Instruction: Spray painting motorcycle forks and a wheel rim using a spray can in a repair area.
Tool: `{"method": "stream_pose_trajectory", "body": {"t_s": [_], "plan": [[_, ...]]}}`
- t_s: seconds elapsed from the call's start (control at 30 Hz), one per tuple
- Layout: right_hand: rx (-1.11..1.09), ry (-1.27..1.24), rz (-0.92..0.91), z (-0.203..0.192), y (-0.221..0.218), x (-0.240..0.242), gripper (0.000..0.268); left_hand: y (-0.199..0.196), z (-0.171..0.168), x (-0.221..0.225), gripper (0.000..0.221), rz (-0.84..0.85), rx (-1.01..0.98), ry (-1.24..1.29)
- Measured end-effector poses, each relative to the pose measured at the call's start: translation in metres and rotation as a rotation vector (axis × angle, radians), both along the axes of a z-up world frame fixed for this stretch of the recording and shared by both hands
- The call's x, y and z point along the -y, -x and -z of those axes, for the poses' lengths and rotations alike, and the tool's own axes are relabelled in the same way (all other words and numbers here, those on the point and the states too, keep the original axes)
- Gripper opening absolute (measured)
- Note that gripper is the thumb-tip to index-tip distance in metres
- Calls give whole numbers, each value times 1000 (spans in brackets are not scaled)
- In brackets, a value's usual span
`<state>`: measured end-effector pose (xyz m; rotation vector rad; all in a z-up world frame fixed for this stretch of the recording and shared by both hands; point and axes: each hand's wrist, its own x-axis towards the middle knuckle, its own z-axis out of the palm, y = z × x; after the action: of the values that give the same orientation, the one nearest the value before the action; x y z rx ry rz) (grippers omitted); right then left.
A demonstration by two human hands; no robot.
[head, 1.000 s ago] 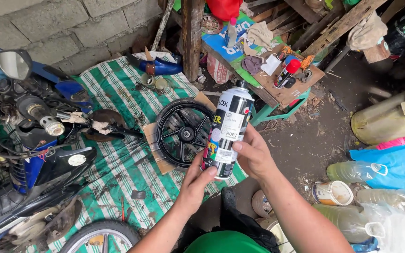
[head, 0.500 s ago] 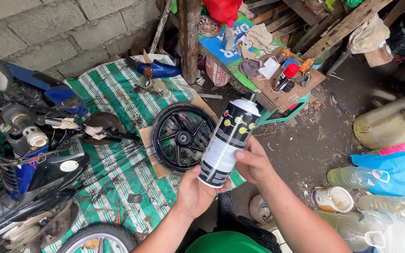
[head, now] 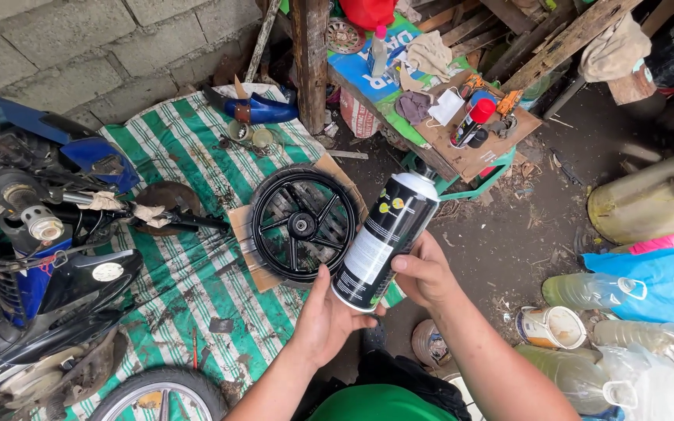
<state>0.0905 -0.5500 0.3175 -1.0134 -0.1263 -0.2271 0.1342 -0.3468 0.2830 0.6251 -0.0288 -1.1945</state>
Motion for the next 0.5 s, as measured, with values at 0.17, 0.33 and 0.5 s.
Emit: {"method": "stream_pose_trajectory", "body": {"t_s": [0.17,0.33,0.5], "plan": [[-85,-42,52,19,10,0,61,14,21,-9,80,-181,303,-237],[-3,-36,21,26,13,-4,64,18,40,-11,77,-221,168,-5],[21,-142,-89,26,17,-11,70,19,35,-25,69,67,13,151]]}}
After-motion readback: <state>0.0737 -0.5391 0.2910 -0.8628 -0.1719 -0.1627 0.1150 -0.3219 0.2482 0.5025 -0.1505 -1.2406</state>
